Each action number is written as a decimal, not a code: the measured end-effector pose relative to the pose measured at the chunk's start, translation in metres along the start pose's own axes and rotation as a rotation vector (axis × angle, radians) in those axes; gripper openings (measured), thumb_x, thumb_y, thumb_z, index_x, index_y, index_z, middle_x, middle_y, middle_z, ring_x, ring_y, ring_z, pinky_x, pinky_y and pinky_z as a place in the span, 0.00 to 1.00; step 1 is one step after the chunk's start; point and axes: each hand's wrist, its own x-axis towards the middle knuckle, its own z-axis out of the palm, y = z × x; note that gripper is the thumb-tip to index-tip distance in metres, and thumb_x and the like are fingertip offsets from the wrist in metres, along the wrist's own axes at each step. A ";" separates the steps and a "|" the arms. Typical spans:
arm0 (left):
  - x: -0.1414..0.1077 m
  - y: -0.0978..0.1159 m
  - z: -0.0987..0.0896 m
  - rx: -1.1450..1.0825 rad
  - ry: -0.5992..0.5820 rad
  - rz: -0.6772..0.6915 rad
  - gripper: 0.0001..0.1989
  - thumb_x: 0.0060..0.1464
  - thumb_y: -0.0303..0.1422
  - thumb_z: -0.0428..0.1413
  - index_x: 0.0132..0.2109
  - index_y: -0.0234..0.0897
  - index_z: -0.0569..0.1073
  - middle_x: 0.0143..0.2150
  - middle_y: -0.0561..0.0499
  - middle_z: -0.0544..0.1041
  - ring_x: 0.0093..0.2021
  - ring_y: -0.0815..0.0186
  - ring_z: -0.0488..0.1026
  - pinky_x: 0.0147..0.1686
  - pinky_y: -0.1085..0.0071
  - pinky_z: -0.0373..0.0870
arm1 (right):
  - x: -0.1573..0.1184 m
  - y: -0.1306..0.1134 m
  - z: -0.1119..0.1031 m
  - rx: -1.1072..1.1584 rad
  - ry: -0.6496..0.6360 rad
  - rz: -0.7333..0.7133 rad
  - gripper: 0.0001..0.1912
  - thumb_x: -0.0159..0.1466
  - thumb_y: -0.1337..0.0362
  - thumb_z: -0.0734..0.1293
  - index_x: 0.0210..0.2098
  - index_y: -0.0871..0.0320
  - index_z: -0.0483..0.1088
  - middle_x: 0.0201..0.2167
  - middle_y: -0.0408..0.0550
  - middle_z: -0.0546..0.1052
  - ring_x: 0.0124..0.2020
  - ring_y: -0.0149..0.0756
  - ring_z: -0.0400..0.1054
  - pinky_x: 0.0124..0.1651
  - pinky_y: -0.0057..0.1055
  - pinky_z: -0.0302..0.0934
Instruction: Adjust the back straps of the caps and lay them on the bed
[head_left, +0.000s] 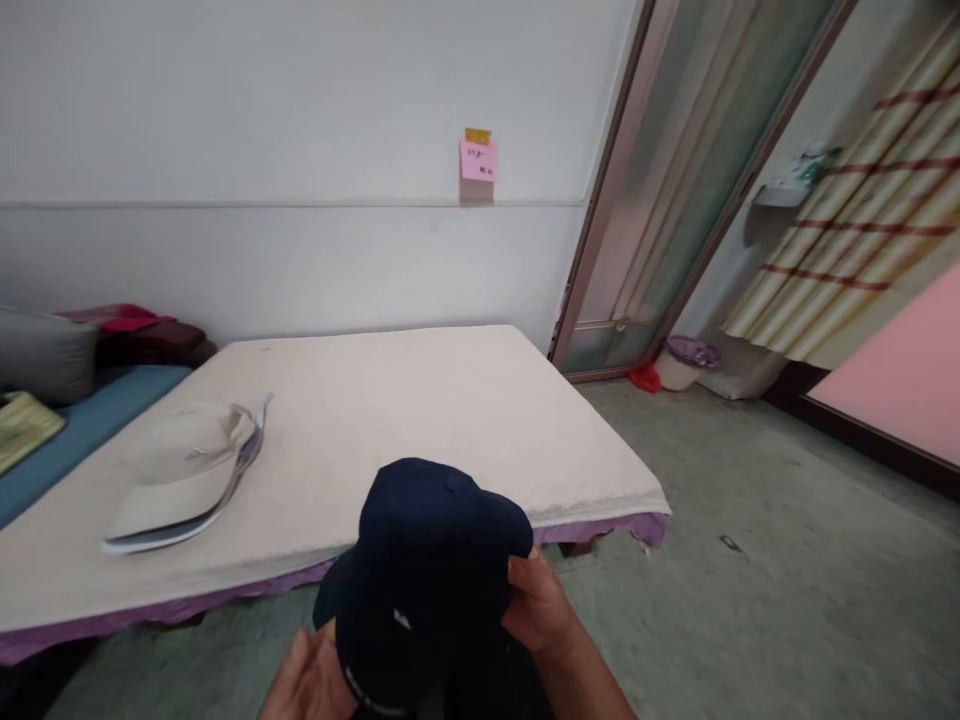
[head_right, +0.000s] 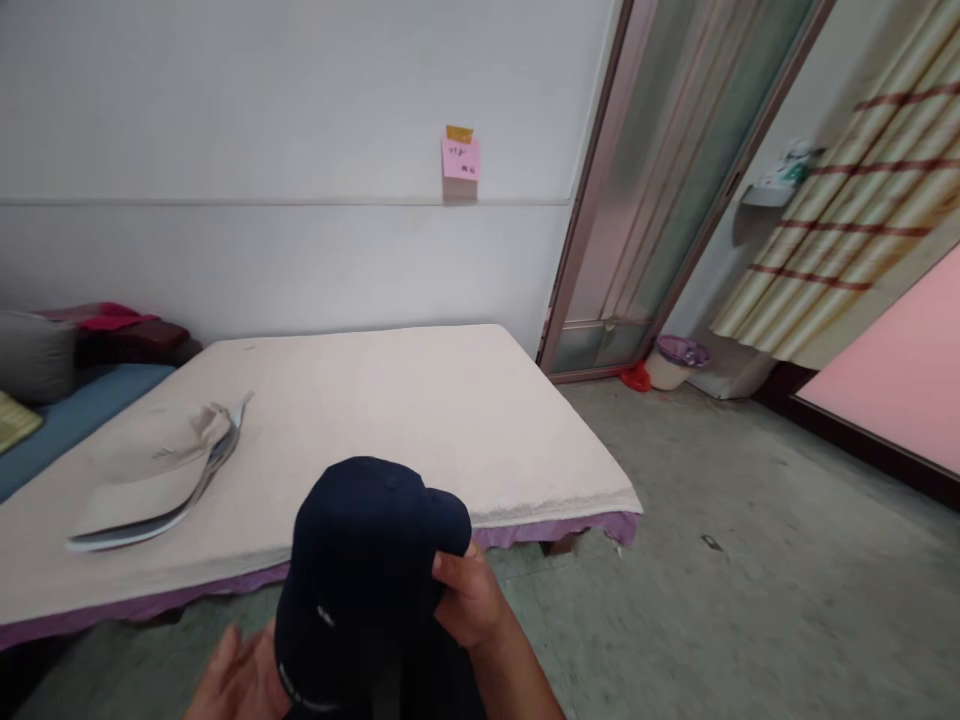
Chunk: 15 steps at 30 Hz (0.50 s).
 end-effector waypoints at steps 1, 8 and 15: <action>0.000 0.009 0.000 -0.050 -0.024 -0.007 0.26 0.38 0.60 0.56 0.33 0.46 0.81 0.36 0.42 0.82 0.51 0.42 0.72 0.46 0.49 0.70 | -0.003 -0.001 0.001 -0.017 -0.018 0.006 0.19 0.48 0.64 0.77 0.40 0.55 0.76 0.33 0.46 0.81 0.30 0.38 0.75 0.38 0.34 0.68; -0.001 0.047 0.019 -0.289 -0.444 -0.045 0.14 0.60 0.34 0.51 0.39 0.40 0.83 0.33 0.51 0.84 0.36 0.59 0.81 0.52 0.65 0.69 | -0.012 -0.003 0.006 -0.225 -0.138 0.068 0.26 0.48 0.65 0.77 0.47 0.59 0.74 0.44 0.55 0.79 0.45 0.47 0.73 0.52 0.44 0.63; -0.012 0.067 0.043 -0.309 -0.582 -0.084 0.17 0.62 0.35 0.48 0.46 0.38 0.80 0.42 0.50 0.83 0.41 0.60 0.80 0.46 0.70 0.73 | -0.016 -0.013 0.001 -0.377 -0.235 0.052 0.29 0.48 0.61 0.77 0.49 0.55 0.73 0.45 0.52 0.78 0.46 0.45 0.72 0.52 0.41 0.62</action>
